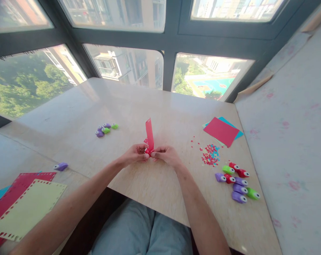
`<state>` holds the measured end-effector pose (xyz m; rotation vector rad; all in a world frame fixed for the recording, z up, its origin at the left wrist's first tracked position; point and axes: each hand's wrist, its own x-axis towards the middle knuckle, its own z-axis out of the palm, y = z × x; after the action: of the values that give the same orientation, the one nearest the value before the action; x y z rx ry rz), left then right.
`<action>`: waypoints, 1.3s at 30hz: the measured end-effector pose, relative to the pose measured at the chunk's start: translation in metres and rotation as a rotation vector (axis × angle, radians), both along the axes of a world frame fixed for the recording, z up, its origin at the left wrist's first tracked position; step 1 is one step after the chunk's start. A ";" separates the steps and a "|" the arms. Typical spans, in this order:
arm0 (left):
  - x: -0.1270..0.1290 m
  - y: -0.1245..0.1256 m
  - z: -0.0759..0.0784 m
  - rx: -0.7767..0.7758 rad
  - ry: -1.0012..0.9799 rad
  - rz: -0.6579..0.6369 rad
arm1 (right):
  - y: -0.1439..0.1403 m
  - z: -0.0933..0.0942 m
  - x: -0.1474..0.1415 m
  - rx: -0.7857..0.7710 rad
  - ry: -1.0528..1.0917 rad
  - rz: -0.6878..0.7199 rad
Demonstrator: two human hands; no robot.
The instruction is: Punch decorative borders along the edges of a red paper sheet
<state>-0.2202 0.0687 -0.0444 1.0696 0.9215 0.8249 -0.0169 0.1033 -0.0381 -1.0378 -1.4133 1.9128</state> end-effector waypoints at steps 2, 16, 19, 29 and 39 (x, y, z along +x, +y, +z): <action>0.003 -0.002 -0.001 0.023 0.015 0.005 | 0.002 -0.002 0.004 -0.012 0.047 0.008; 0.017 -0.013 -0.011 0.305 0.480 0.272 | -0.010 -0.003 0.019 0.106 -0.043 -0.301; 0.019 -0.015 -0.014 0.369 0.527 0.328 | -0.012 -0.010 0.014 0.115 -0.106 -0.486; 0.022 -0.018 -0.016 0.427 0.523 0.459 | -0.020 -0.016 0.013 0.155 -0.124 -0.656; 0.024 -0.019 -0.014 0.329 0.254 0.614 | -0.026 -0.018 0.015 0.205 -0.139 -0.687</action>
<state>-0.1958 0.0496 -0.0589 1.2067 1.3969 1.4051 -0.0015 0.0775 -0.0565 -1.3507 -1.0917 1.1968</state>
